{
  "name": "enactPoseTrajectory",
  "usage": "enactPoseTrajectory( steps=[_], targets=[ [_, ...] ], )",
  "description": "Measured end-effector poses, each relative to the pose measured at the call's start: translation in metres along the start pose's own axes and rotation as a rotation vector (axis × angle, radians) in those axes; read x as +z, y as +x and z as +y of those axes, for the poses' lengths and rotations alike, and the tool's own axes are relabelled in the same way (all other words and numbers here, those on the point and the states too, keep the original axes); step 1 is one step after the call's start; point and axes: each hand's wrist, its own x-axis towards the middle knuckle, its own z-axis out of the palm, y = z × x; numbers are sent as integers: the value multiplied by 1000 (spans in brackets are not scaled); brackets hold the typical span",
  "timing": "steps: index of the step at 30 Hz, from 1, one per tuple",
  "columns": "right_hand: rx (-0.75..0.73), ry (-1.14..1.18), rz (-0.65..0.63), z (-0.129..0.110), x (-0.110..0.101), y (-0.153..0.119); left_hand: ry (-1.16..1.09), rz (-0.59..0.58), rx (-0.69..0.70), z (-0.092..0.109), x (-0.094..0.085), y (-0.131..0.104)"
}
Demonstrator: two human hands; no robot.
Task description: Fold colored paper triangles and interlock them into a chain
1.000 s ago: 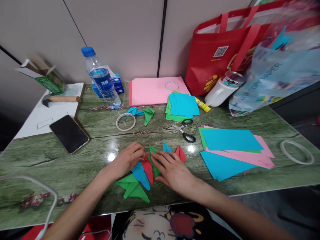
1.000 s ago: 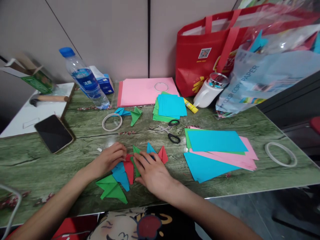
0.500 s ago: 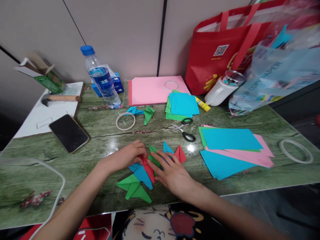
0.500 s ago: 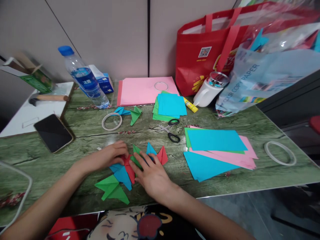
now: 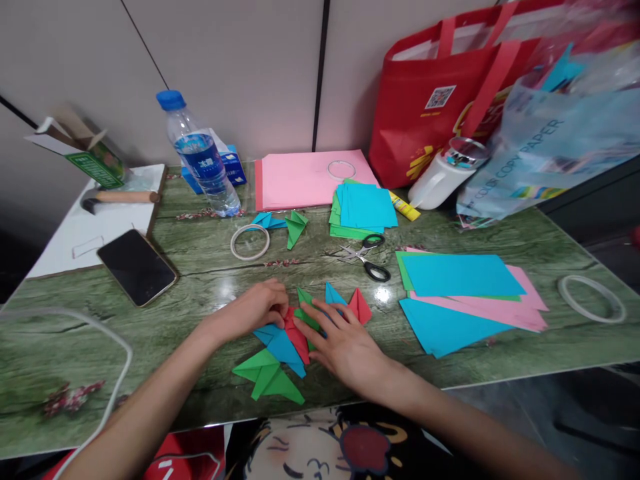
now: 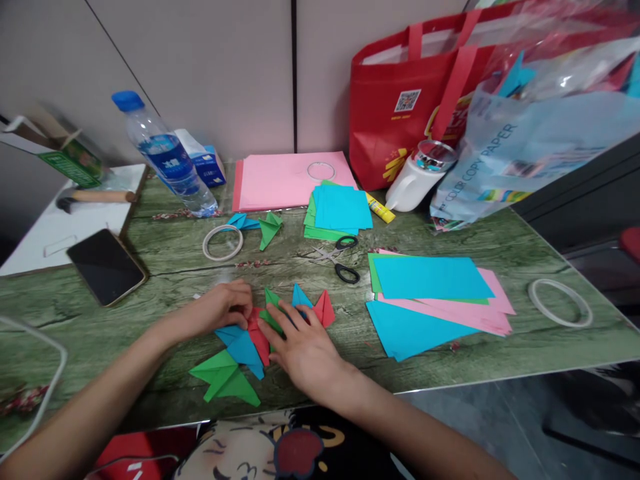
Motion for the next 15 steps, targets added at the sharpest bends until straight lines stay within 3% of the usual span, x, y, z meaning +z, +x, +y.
enactPoseTrajectory(
  steps=[15],
  targets=[
    [0,-14,-22,0,-1,0,-120,94,104,-13,7,-11]
  ],
)
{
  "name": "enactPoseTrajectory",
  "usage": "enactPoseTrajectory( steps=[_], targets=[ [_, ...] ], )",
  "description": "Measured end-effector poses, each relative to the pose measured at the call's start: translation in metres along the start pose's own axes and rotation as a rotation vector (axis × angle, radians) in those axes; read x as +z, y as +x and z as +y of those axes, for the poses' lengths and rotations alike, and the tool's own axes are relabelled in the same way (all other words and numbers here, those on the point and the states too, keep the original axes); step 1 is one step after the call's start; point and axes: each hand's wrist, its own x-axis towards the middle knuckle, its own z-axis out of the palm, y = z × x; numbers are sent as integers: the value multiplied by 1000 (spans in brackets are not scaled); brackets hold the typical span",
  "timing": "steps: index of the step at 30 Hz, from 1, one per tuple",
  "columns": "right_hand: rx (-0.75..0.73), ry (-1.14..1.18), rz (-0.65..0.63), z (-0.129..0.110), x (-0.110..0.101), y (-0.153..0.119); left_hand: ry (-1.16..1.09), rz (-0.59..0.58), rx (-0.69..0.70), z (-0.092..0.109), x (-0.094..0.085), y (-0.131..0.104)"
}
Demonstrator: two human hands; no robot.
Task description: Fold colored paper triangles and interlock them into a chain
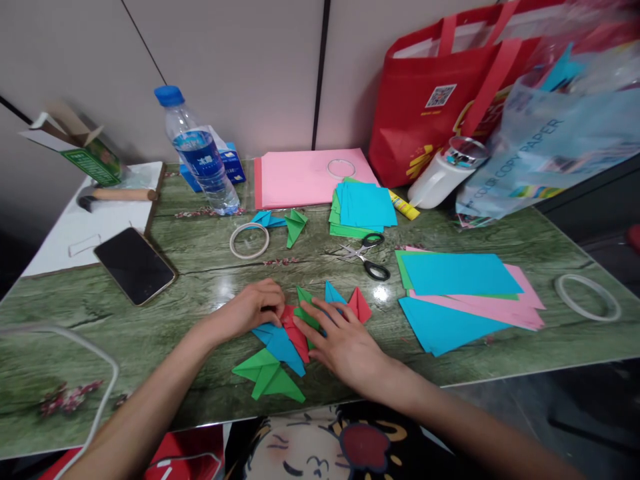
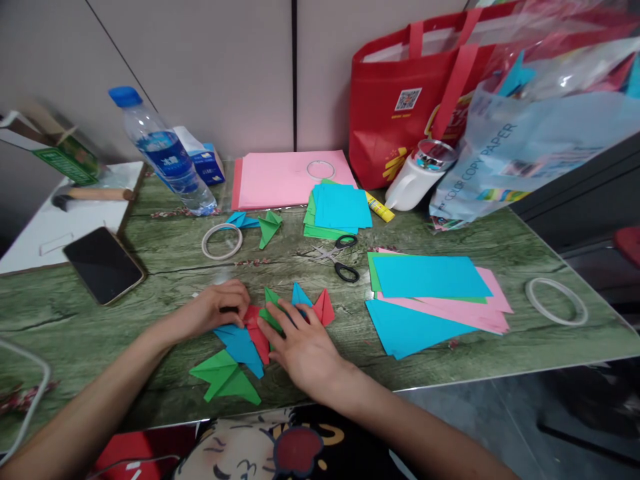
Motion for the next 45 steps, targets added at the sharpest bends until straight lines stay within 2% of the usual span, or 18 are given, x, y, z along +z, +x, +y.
enactPoseTrajectory(
  steps=[5,12,18,23,29,37,45],
  targets=[
    [3,5,-1,0,0,0,-28,17,44,0,0,-1],
    [4,9,6,0,-1,-1,-108,61,31,2,0,-3],
    [-2,-2,45,-1,3,-1,-60,93,-94,2,4,-5],
    [42,3,80,-5,6,-3,-59,99,-152,7,4,-4],
    [22,17,112,-8,7,-8,20,128,-224,12,5,3],
    [16,58,155,-8,8,-10,44,161,-273,12,12,10],
    [39,107,161,-7,9,-11,110,141,-292,9,17,11]
  ],
)
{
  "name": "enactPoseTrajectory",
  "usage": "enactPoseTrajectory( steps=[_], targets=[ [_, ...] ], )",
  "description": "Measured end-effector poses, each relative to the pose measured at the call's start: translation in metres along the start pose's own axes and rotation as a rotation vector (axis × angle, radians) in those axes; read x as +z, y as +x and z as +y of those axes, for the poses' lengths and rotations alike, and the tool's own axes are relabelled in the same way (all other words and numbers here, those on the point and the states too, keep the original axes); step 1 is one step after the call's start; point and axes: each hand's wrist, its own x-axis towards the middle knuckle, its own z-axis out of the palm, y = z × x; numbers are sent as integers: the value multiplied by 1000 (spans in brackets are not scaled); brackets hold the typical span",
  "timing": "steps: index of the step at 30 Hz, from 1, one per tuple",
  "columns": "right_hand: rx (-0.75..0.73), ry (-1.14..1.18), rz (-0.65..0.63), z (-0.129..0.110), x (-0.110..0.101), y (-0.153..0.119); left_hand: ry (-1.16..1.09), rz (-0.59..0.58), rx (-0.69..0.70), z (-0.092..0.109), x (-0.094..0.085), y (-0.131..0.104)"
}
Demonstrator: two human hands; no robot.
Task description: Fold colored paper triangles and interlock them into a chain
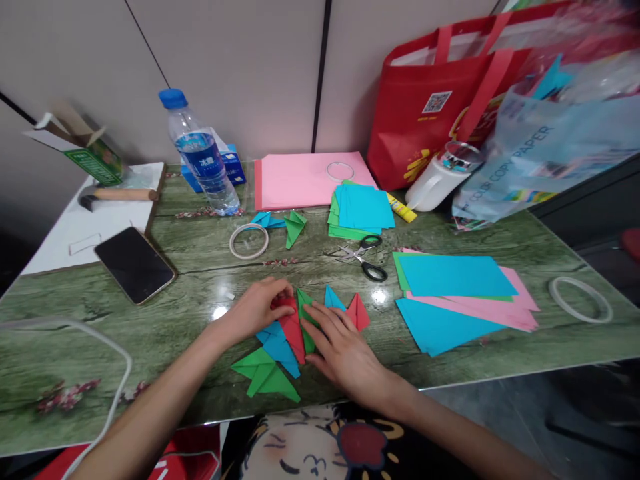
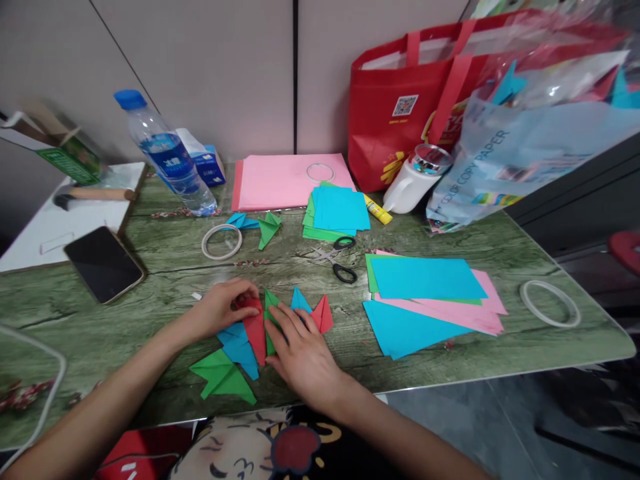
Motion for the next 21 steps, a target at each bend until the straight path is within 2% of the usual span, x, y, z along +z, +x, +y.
enactPoseTrajectory(
  steps=[9,21],
  targets=[
    [17,-56,-9,1,1,-3,47,24,-101,11,1,2],
    [22,-52,6,-5,-1,-5,-2,93,-154,20,1,5]
  ],
)
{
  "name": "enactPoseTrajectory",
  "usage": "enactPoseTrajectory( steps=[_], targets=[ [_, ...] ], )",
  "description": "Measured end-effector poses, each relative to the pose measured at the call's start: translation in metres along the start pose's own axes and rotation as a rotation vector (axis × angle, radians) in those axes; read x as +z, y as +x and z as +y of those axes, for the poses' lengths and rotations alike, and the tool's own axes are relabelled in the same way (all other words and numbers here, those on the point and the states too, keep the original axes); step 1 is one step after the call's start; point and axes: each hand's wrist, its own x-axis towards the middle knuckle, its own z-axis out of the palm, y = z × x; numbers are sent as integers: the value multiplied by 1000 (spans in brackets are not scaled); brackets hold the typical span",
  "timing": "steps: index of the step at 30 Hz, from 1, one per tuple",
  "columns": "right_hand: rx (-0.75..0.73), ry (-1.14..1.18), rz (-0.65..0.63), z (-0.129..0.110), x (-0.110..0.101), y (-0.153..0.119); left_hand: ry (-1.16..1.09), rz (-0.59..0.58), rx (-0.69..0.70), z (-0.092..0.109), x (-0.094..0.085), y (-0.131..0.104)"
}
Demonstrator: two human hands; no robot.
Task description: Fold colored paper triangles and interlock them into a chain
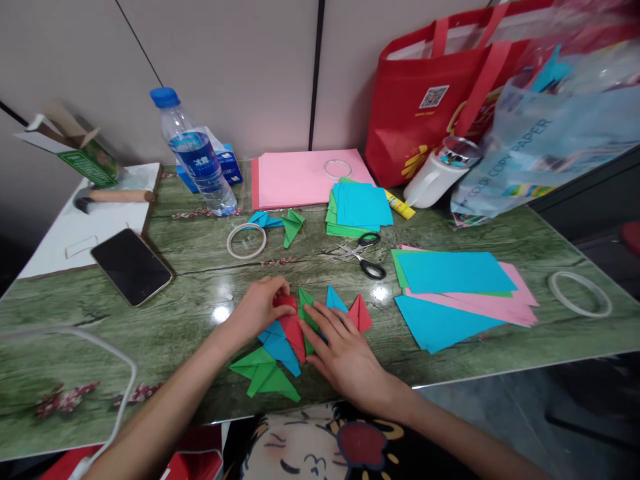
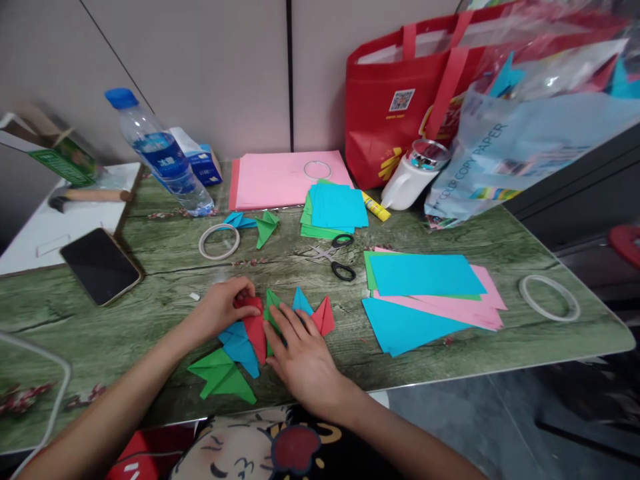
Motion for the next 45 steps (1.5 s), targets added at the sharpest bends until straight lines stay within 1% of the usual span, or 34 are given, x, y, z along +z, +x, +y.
enactPoseTrajectory(
  steps=[7,11,14,17,19,24,34,37,40,43,45],
  targets=[
    [-3,-1,0,0,1,-1,37,1,-11,-1,3,-1],
    [-4,-7,-7,0,1,-1,9,17,-61,0,7,-1],
    [4,-4,1,-1,1,0,-5,55,-81,2,10,-2],
    [11,-9,7,-1,1,0,18,109,-66,4,12,-4],
    [17,-15,4,-2,1,0,19,121,-47,5,13,-4],
    [25,-17,0,-3,1,1,-22,83,-54,4,13,-4],
    [34,-14,3,-5,1,0,-36,82,-41,0,13,-4],
    [36,-15,-6,-6,2,1,20,89,-44,4,15,-4],
    [46,-18,-26,-7,2,1,125,93,-42,9,17,-4],
    [72,-20,-36,-9,2,2,203,56,-43,11,19,-4],
    [91,-13,-32,-9,1,2,206,46,-43,10,18,-4]
  ],
)
